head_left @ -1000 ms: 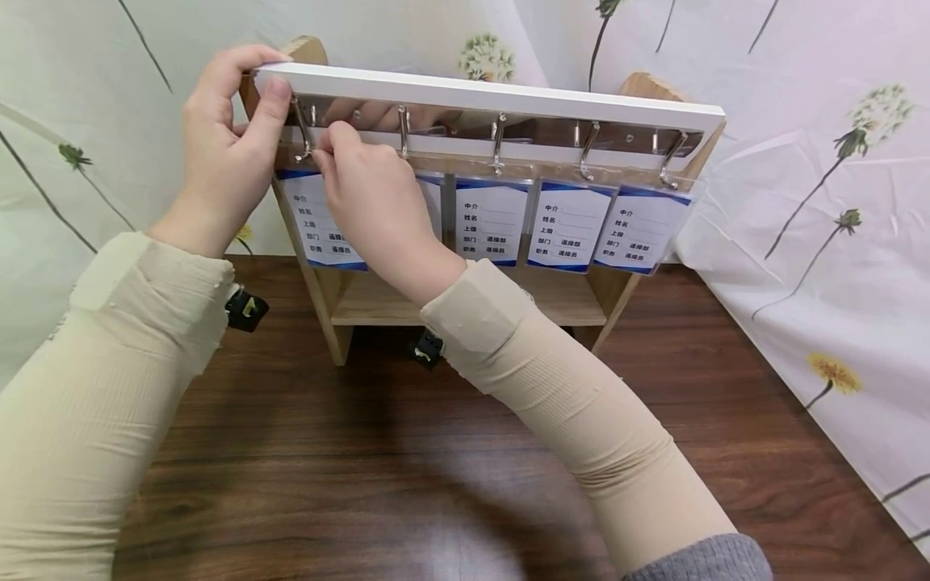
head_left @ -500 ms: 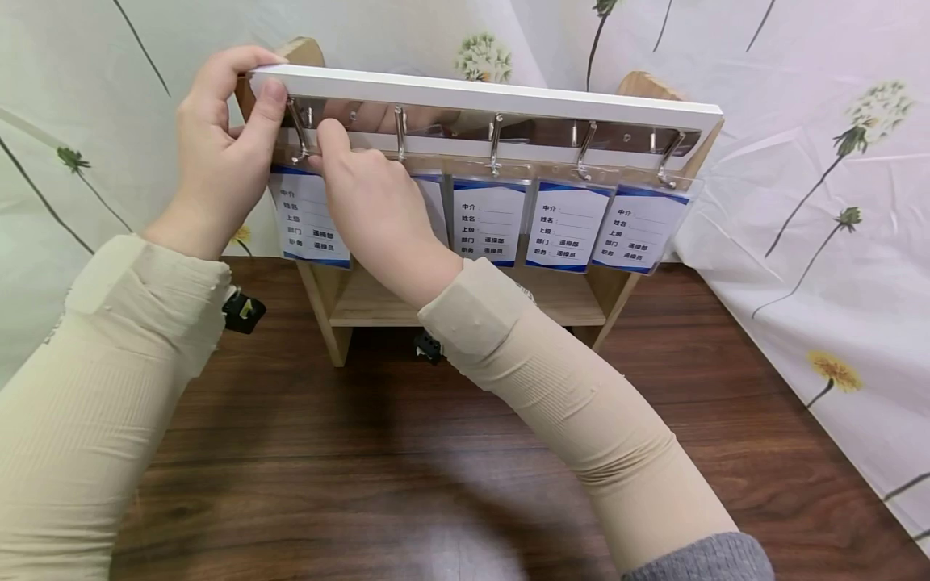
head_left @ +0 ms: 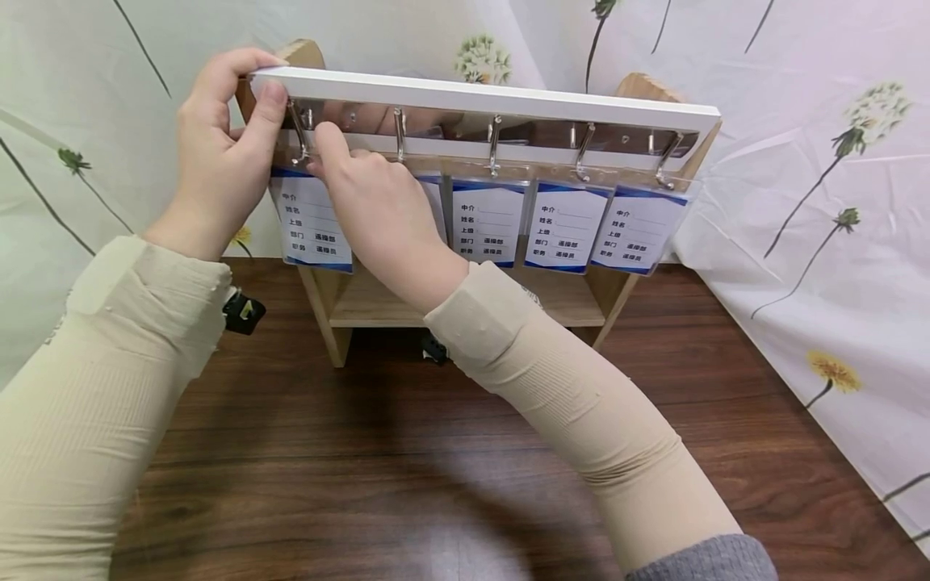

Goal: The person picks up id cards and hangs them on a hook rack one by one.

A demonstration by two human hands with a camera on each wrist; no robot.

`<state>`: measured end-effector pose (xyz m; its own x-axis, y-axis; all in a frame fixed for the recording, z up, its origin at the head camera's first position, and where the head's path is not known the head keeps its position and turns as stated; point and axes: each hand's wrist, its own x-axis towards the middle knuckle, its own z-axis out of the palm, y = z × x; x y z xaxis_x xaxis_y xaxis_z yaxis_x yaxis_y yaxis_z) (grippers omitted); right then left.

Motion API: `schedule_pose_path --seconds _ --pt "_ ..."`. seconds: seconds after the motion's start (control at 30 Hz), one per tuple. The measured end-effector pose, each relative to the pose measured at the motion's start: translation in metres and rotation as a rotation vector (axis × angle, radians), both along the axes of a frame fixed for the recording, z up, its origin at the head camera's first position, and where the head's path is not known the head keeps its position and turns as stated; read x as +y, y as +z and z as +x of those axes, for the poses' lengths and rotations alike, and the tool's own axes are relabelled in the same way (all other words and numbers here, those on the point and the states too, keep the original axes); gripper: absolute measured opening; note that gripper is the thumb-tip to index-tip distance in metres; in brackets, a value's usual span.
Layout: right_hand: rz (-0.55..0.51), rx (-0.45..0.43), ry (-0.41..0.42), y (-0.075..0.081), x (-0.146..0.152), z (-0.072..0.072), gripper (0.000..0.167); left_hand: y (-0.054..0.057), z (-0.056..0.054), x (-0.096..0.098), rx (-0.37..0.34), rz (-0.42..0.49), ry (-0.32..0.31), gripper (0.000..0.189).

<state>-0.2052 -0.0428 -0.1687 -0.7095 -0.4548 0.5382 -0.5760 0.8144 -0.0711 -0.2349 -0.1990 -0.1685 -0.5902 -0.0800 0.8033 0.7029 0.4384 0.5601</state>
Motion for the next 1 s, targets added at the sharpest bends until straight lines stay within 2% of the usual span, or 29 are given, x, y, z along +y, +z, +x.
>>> schedule_pose_path --seconds 0.2,0.43,0.5,0.67,0.77,0.93,1.0 --pt "-0.015 -0.044 0.036 0.004 0.008 0.007 0.029 0.0 0.001 -0.002 0.006 -0.018 0.004 0.024" --pt "-0.107 0.073 0.091 0.005 0.025 0.012 0.026 0.001 0.004 0.006 0.003 0.017 0.011 0.027" --pt "-0.156 0.082 0.116 0.007 0.033 0.014 0.025 0.002 0.006 0.009 -0.029 0.053 0.002 0.03" --pt "-0.288 0.032 0.165 0.012 0.05 0.02 0.023 0.004 0.013 0.013 -0.13 0.098 -0.006 0.038" --pt "-0.381 0.03 0.222 0.014 0.06 0.024 0.021 0.005 0.016 0.015 -0.141 0.095 0.004 0.042" --pt "-0.501 0.104 0.285 0.016 0.077 0.025 0.02 0.006 0.023 0.02 -0.191 0.146 -0.017 0.047" --pt "-0.538 0.139 0.297 0.016 0.084 0.025 0.02 0.005 0.027 0.022 -0.221 0.21 -0.066 0.048"
